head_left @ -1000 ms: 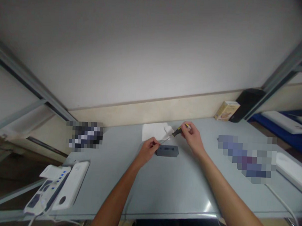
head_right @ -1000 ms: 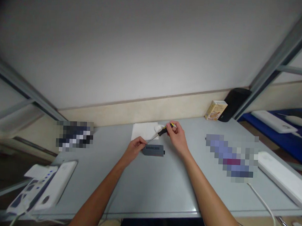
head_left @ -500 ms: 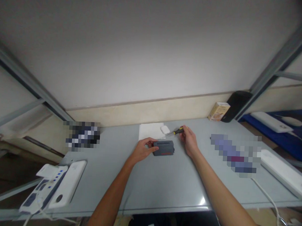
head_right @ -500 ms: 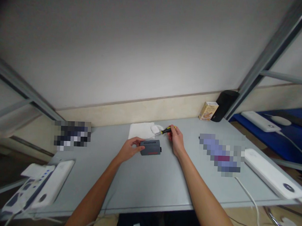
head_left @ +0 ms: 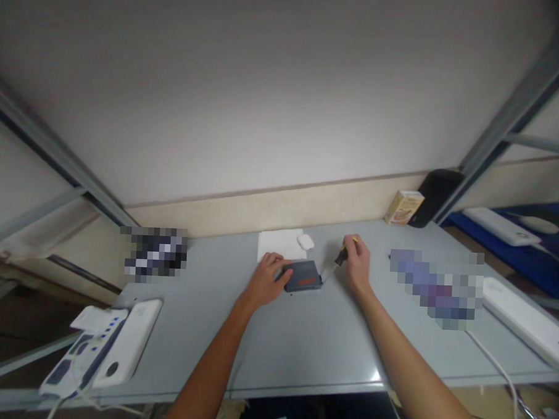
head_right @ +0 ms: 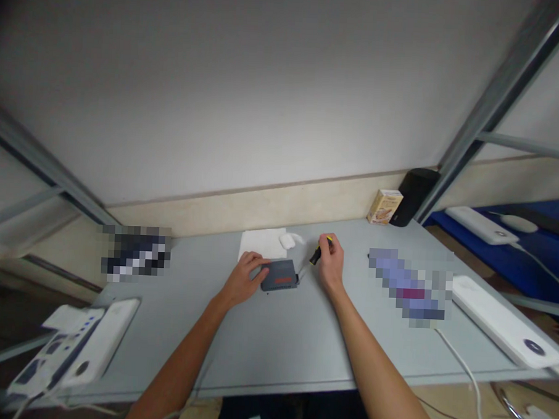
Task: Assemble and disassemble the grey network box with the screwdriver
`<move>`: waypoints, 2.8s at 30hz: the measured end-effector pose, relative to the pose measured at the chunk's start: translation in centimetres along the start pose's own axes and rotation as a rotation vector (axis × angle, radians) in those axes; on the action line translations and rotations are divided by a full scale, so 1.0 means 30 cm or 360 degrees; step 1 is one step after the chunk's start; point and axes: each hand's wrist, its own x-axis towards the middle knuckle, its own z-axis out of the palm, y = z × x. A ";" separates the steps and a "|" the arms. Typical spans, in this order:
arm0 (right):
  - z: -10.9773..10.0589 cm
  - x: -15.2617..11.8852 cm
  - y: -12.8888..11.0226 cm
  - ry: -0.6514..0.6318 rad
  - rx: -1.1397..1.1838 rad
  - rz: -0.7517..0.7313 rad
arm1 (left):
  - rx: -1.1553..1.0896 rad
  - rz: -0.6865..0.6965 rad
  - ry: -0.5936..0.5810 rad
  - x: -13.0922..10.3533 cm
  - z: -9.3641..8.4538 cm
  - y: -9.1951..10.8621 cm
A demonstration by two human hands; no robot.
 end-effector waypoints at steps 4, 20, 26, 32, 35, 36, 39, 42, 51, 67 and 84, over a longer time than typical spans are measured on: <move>0.003 -0.060 -0.016 0.0098 -0.0313 -0.0335 | -0.0013 0.0055 -0.0110 -0.005 -0.019 0.021; 0.015 -0.148 0.003 0.0119 -0.0797 -0.1031 | 0.0044 0.0125 -0.0523 -0.020 -0.105 0.081; 0.019 -0.141 -0.010 0.0139 -0.0742 -0.1367 | 0.0233 0.0220 -0.0587 -0.019 -0.094 0.084; 0.022 -0.129 -0.006 0.0274 -0.0742 -0.1323 | 0.0325 0.0261 -0.0582 -0.018 -0.083 0.088; 0.019 -0.126 -0.003 0.0313 -0.0759 -0.1297 | 0.0336 0.0274 -0.0574 -0.017 -0.084 0.087; 0.018 -0.126 -0.003 0.0311 -0.0756 -0.1314 | 0.0341 0.0281 -0.0572 -0.017 -0.085 0.085; 0.019 -0.128 -0.008 0.0285 -0.0749 -0.1380 | 0.0327 0.0325 -0.0570 -0.017 -0.087 0.076; 0.019 -0.132 -0.013 0.0256 -0.0739 -0.1429 | 0.0295 0.0354 -0.0586 -0.017 -0.085 0.066; 0.016 -0.131 -0.003 0.0326 -0.0673 -0.1045 | 0.0212 0.0305 -0.0548 -0.026 -0.080 0.074; 0.004 -0.143 -0.006 0.0392 -0.0870 -0.1349 | 0.0638 -0.0237 0.0318 0.028 -0.028 -0.194; -0.021 -0.206 0.006 0.0348 -0.0805 -0.1376 | 0.0371 0.0272 -0.0288 -0.027 0.023 0.082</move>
